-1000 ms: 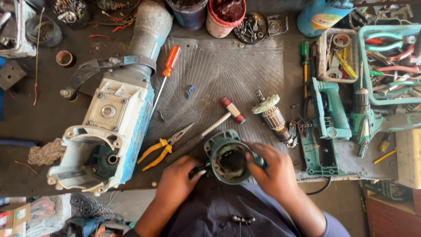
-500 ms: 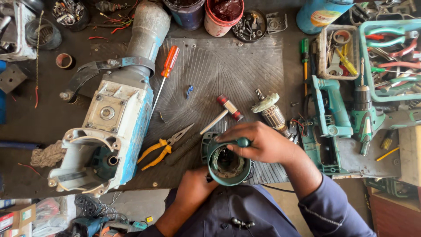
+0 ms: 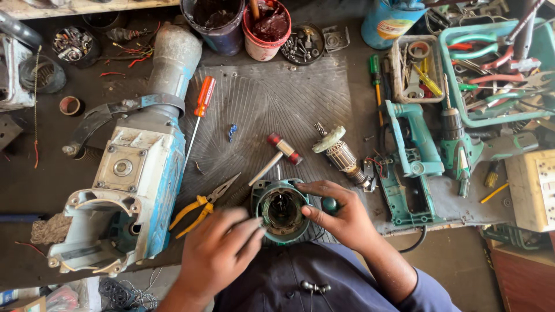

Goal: The person uses a green-handled screwdriver to adjust internal components inside a teal motor housing. They repeatedly probe and reposition wires and parts within the housing while holding it steady with the other hand.

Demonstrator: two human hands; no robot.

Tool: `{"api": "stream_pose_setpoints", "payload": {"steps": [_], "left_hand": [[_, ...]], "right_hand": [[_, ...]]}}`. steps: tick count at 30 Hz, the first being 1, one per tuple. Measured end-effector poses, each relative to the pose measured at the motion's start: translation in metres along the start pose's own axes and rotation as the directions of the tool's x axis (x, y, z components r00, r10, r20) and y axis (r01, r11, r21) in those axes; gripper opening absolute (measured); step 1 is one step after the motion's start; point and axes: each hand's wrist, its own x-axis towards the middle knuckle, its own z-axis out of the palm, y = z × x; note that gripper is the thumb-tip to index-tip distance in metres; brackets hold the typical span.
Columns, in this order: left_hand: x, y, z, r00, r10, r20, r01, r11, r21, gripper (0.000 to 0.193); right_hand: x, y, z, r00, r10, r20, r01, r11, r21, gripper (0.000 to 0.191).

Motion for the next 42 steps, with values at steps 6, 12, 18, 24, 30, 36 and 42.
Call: {"api": "stream_pose_setpoints", "payload": {"steps": [6, 12, 18, 24, 30, 36, 42], "left_hand": [[0.081, 0.020, -0.012, 0.650, 0.276, 0.708, -0.417, 0.908, 0.029, 0.044], [0.100, 0.034, 0.008, 0.291, -0.043, 0.956, -0.525, 0.828, 0.197, 0.028], [0.092, 0.028, 0.075, 0.141, -0.220, 0.965, -0.595, 0.761, 0.260, 0.027], [0.089, 0.017, 0.082, 0.096, -0.305, 0.948, -0.495, 0.811, 0.311, 0.031], [0.105, 0.034, 0.068, 0.110, -0.315, 0.943, -0.413, 0.848, 0.332, 0.048], [0.152, -0.002, 0.010, 0.062, -0.178, 0.982, -0.020, 0.983, 0.180, 0.057], [0.168, -0.152, 0.049, 0.827, -0.478, 0.296, 0.151, 0.697, 0.701, 0.021]], "right_hand": [[0.000, 0.005, 0.006, 0.998, 0.062, -0.027, -0.061, 0.998, 0.034, 0.039], [-0.003, 0.010, 0.009, 0.996, 0.076, -0.038, -0.073, 0.993, 0.089, 0.038], [-0.003, 0.014, 0.011, 0.994, 0.104, -0.023, -0.099, 0.981, 0.170, 0.039], [-0.001, 0.011, 0.010, 0.991, 0.133, -0.023, -0.128, 0.980, 0.154, 0.038], [0.005, 0.013, 0.008, 0.993, 0.119, -0.002, -0.118, 0.982, 0.147, 0.037], [-0.008, 0.030, 0.002, 0.982, 0.189, 0.024, -0.190, 0.959, 0.211, 0.036], [-0.007, 0.042, -0.014, 0.899, 0.431, -0.079, -0.256, 0.662, 0.704, 0.027]]}}
